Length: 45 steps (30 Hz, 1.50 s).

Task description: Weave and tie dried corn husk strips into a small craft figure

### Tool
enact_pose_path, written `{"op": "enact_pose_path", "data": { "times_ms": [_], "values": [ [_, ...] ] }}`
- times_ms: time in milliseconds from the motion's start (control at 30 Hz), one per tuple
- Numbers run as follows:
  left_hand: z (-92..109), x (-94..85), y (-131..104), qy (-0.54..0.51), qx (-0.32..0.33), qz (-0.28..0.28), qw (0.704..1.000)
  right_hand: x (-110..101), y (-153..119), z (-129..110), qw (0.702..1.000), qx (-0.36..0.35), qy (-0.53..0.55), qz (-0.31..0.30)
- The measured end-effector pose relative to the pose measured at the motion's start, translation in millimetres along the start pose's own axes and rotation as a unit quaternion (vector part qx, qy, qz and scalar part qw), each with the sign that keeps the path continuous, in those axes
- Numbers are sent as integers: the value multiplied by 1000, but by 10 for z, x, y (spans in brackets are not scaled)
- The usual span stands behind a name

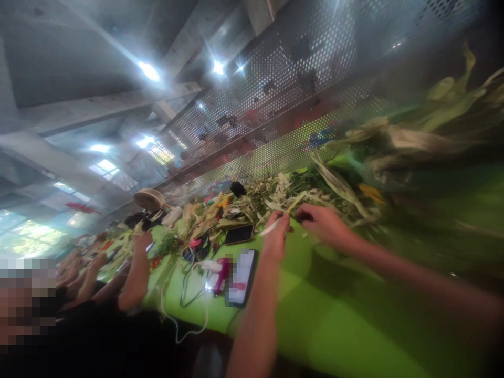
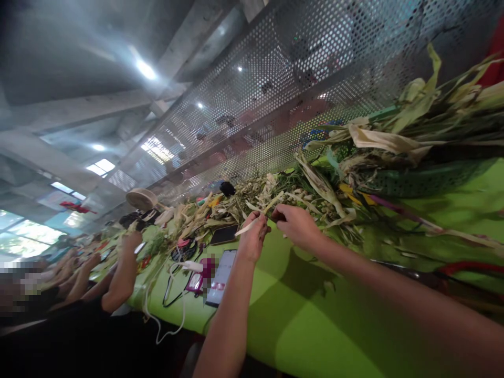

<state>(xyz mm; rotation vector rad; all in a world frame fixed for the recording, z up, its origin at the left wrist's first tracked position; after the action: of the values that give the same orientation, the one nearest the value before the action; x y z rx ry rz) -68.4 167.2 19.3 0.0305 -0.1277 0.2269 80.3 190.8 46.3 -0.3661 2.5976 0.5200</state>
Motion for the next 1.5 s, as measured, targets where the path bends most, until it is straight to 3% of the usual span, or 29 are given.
{"op": "enact_pose_path", "data": {
  "times_ms": [267,567,733,833,933,1100,1267,1400,1500],
  "values": [
    [-31,124,4,-7,39,-68,997,115,-27,7,999,13,36,2],
    [58,20,49,59,58,-36,996,21,21,-26,998,-52,39,-9],
    [164,40,34,135,85,-49,986,-2,53,-65,996,-91,-21,-12],
    [178,55,36,144,84,-66,984,21,65,-72,995,-91,-4,-39],
    [145,61,36,107,63,-70,990,65,88,-39,992,-68,70,-78],
    [47,134,4,-65,0,-83,994,183,109,44,974,0,183,-134],
    [59,137,-9,-78,-7,-86,993,94,73,44,995,10,72,-70],
    [66,110,11,-45,4,-85,995,-46,4,-60,999,-32,-4,-7],
    [39,90,26,-34,5,-72,997,-64,-4,-99,998,-67,-5,-7]
  ]
}}
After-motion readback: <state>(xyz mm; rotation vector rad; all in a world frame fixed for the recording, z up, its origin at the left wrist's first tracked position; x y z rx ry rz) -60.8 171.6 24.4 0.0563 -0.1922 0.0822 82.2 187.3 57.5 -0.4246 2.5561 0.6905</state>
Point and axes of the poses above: each hand's wrist, its own y-axis towards the middle knuckle, its own x-axis out of the palm, z = x × y, the point moved 9 cm from there along y, towards the middle knuckle
